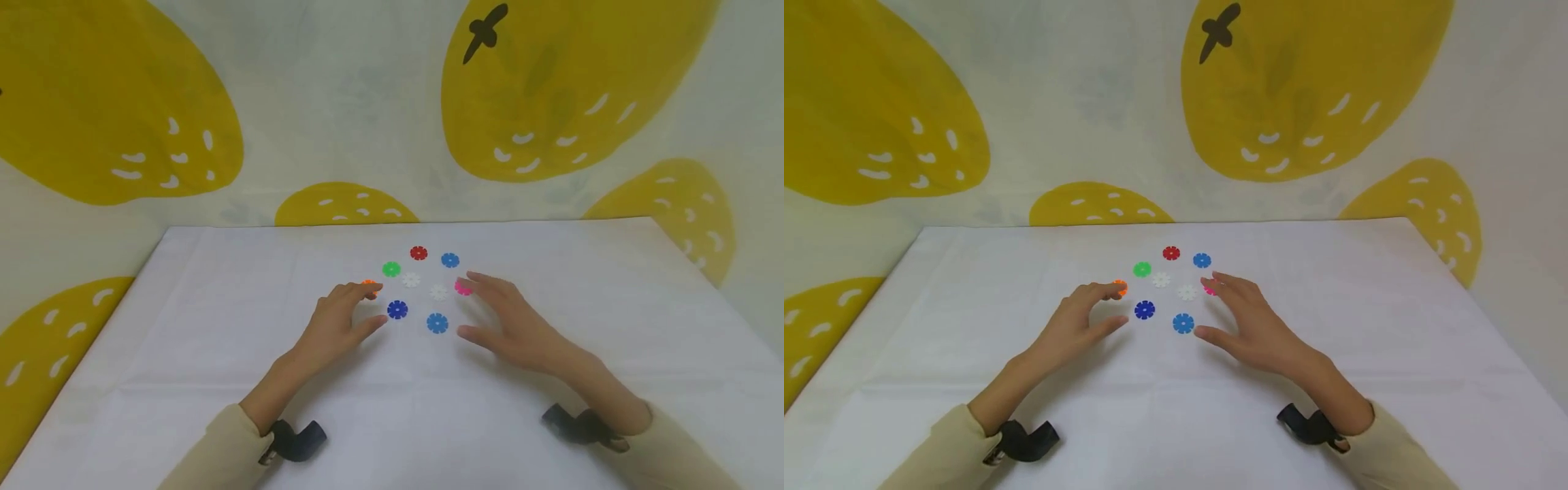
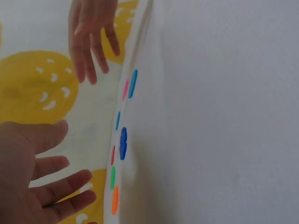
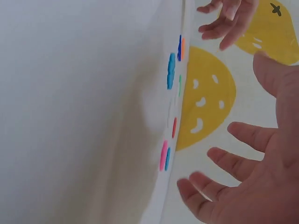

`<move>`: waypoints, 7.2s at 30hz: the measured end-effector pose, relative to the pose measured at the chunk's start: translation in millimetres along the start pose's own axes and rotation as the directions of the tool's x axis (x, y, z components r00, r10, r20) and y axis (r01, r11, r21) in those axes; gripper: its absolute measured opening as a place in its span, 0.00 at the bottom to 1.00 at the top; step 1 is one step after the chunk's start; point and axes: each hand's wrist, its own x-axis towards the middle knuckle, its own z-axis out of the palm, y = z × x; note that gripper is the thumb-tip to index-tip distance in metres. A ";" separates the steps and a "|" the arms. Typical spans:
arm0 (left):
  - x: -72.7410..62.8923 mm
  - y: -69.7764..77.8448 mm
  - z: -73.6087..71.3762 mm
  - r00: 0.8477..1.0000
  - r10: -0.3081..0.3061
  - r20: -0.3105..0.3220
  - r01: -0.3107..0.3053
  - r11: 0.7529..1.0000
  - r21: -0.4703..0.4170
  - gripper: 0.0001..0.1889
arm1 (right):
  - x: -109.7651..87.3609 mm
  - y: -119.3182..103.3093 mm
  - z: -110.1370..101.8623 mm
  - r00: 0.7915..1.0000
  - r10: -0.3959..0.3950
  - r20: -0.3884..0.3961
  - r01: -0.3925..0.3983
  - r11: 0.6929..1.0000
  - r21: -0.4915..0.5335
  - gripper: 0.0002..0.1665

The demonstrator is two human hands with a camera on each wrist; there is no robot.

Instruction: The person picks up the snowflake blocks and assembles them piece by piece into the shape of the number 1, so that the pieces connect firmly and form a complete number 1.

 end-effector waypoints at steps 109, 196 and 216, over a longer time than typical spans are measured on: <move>18.7 -10.0 54.6 0.967 0.178 -0.180 -0.242 0.861 -0.448 0.10 | 32.9 -6.4 46.7 0.986 0.164 0.042 -0.163 0.845 0.510 0.21; 17.3 -17.0 59.3 0.941 0.318 -0.119 -0.338 0.843 -0.419 0.20 | 29.0 -0.3 47.5 0.989 -0.012 0.145 -0.091 0.724 0.683 0.24; 18.3 -17.2 59.5 0.917 0.379 -0.126 -0.395 0.815 -0.425 0.18 | 29.6 -4.6 49.3 0.983 -0.058 0.176 -0.086 0.698 0.711 0.24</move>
